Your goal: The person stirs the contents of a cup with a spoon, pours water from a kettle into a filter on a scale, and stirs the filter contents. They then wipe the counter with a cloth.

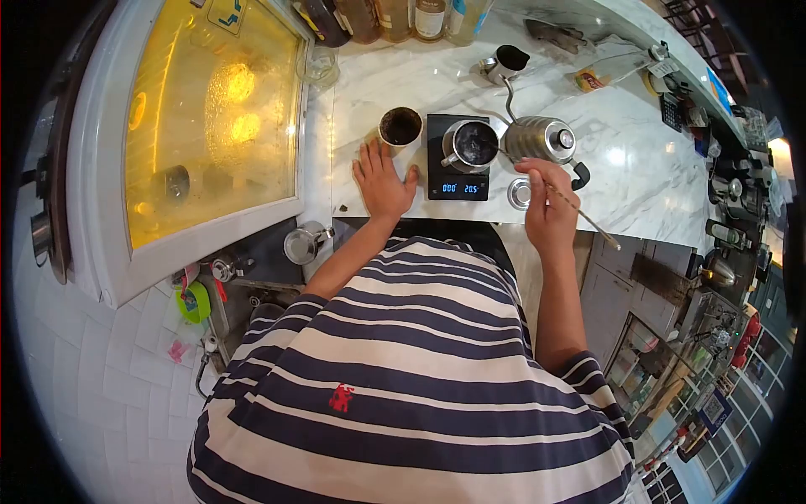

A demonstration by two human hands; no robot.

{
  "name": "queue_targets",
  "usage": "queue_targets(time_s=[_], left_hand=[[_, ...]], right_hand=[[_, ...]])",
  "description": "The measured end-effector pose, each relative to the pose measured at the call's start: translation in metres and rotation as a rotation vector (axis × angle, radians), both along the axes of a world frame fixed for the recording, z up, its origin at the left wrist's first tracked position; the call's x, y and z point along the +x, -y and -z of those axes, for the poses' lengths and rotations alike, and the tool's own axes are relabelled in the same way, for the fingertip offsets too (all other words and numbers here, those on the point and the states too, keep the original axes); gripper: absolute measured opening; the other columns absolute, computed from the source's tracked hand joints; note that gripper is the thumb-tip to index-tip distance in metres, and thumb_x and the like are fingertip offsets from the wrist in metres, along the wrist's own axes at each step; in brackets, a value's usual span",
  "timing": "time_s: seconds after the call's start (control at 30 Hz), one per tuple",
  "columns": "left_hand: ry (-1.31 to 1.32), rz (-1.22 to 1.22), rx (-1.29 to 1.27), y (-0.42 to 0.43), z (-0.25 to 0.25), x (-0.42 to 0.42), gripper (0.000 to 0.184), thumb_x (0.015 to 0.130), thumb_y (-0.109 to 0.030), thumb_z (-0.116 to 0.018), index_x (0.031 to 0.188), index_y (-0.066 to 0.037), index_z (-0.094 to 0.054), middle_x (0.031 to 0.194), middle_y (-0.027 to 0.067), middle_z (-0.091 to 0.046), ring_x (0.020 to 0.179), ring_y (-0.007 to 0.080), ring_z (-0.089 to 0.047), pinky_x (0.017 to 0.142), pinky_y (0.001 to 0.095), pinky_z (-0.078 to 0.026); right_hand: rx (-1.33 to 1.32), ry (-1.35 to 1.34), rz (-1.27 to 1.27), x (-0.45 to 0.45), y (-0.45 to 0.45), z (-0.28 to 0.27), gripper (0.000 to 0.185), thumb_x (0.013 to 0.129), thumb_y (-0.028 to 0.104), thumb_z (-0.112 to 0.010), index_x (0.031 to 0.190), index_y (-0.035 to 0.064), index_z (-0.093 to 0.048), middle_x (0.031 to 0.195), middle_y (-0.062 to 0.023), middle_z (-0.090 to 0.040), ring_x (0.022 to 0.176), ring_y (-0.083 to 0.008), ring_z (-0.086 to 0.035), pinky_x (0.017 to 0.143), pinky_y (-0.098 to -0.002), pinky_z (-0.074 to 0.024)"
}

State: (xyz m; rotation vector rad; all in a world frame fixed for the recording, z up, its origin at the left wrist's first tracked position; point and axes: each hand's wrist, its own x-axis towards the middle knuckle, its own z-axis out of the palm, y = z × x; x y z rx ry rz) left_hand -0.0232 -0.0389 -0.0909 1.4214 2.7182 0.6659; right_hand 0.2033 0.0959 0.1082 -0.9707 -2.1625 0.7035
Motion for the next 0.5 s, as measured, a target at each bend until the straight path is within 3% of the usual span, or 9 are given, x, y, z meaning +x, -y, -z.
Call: queue_targets(time_s=[0.1,0.4,0.5], left_hand=[[0.036,-0.010,-0.028,0.000,0.000,0.000,0.081,0.094,-0.052,-0.063,0.151,0.003,-0.046,0.164,0.0234,-0.039,0.156,0.0436,-0.027,0.126,0.0633,-0.016],[0.027,-0.010,-0.025,0.001,0.002,0.000,0.083,0.094,-0.053,-0.062,0.154,0.002,-0.044,0.166,0.0232,-0.037,0.158,0.0433,-0.025,0.126,0.0641,-0.015],[0.013,-0.010,-0.026,0.000,0.002,0.000,0.083,0.094,-0.053,-0.062,0.154,0.001,-0.045,0.166,0.0232,-0.037,0.158,0.0434,-0.025,0.126,0.0645,-0.015]], right_hand=[[0.059,-0.011,-0.070,-0.013,0.002,-0.002,0.010,0.103,0.009,-0.064,0.105,0.0051,-0.073,0.106,-0.0102,-0.076,0.100,-0.0317,-0.069,0.093,-0.0415,-0.0499],[0.052,0.056,-0.056,0.002,0.002,-0.003,0.015,0.106,0.009,-0.061,0.104,0.0038,-0.074,0.104,-0.0105,-0.077,0.100,-0.0317,-0.069,0.092,-0.0393,-0.0516],[0.049,-0.027,-0.069,-0.012,0.004,-0.006,0.009,0.104,0.010,-0.065,0.104,0.0050,-0.072,0.097,-0.0109,-0.075,0.093,-0.0310,-0.070,0.094,-0.0428,-0.0483]])
